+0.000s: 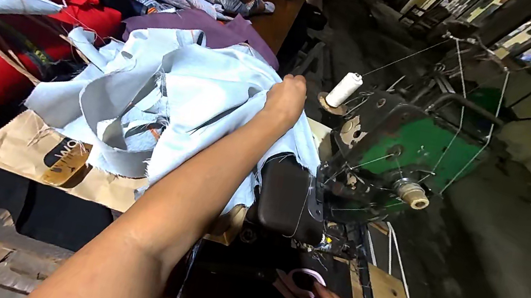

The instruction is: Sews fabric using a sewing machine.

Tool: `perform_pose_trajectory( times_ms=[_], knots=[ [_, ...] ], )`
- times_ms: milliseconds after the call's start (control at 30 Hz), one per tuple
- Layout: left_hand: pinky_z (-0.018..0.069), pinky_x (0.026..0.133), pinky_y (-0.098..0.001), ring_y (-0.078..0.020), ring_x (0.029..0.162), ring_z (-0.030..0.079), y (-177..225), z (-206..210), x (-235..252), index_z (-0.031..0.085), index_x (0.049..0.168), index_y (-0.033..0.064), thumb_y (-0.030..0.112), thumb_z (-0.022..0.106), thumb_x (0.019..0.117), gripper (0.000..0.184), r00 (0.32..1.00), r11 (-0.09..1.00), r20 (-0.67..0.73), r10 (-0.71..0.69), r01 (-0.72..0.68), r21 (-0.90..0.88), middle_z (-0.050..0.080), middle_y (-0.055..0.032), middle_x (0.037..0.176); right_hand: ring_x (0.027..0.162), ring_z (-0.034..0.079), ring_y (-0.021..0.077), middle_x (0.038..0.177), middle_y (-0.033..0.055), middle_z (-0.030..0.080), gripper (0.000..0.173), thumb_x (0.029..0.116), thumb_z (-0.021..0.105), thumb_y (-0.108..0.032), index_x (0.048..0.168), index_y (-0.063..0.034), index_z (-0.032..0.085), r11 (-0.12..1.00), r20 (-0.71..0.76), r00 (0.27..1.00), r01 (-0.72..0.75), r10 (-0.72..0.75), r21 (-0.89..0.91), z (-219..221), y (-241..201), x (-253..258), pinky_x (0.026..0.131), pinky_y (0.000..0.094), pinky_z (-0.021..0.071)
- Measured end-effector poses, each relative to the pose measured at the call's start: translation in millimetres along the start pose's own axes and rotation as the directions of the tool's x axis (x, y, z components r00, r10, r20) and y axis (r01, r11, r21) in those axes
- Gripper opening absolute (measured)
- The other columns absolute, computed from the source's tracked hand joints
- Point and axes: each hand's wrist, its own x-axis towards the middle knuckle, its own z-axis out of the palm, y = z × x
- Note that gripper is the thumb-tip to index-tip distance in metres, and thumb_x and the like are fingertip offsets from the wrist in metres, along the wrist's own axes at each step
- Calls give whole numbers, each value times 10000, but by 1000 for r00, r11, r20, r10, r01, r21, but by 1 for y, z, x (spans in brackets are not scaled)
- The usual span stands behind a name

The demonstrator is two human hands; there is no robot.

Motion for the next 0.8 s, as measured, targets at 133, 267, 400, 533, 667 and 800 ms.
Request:
perform_pose_trajectory(
  times_ms=[133,267,400,533,667,800],
  knots=[
    [500,1006,-573,-447,1233,609,1,-2,1,541,1337,-86,130,506,1078,339,999,999,-20,-31,31,-19,566,-299,1368,933,627,157,910,236,654,220,888,564,-30,954,148,676,999,-4,1000,4,-4,33,0,0,2,888,171,469],
    [490,1021,-578,-445,1246,608,0,-3,2,506,1373,-83,156,470,1098,366,997,996,-35,-74,72,-52,582,-302,1355,941,621,114,911,192,657,211,901,595,-81,950,101,691,998,-26,999,39,-38,55,3,10,-2,901,132,452],
    [488,1016,-590,-451,1234,617,-2,-7,-3,507,1381,-65,179,441,1111,370,996,996,-49,-77,74,-52,610,-302,1318,995,692,302,970,195,731,215,891,556,-5,970,75,739,996,144,986,87,-84,-15,-8,7,4,979,352,510],
    [479,977,-640,-477,1208,621,-25,-30,-14,542,1359,-42,179,422,1113,351,993,998,-107,-39,43,34,615,-294,1322,1111,677,427,1129,239,720,334,863,529,158,1135,89,710,994,490,867,110,-86,-20,-38,-14,27,1011,536,509],
    [454,1016,-636,-462,1218,608,-56,-64,-27,640,1292,-22,203,472,1102,338,980,977,-69,187,-178,117,629,-288,1287,1105,660,456,1146,238,708,413,875,610,113,1275,32,674,994,650,760,91,-34,-54,-46,-21,44,979,595,499],
    [496,955,-584,-376,1021,680,-74,-102,-61,716,1119,-36,180,635,1029,248,930,931,108,352,-359,63,715,-230,1039,1010,674,446,1037,238,703,400,887,632,85,1264,-27,703,992,729,680,127,-80,-10,-52,-31,47,905,588,531]
  ],
)
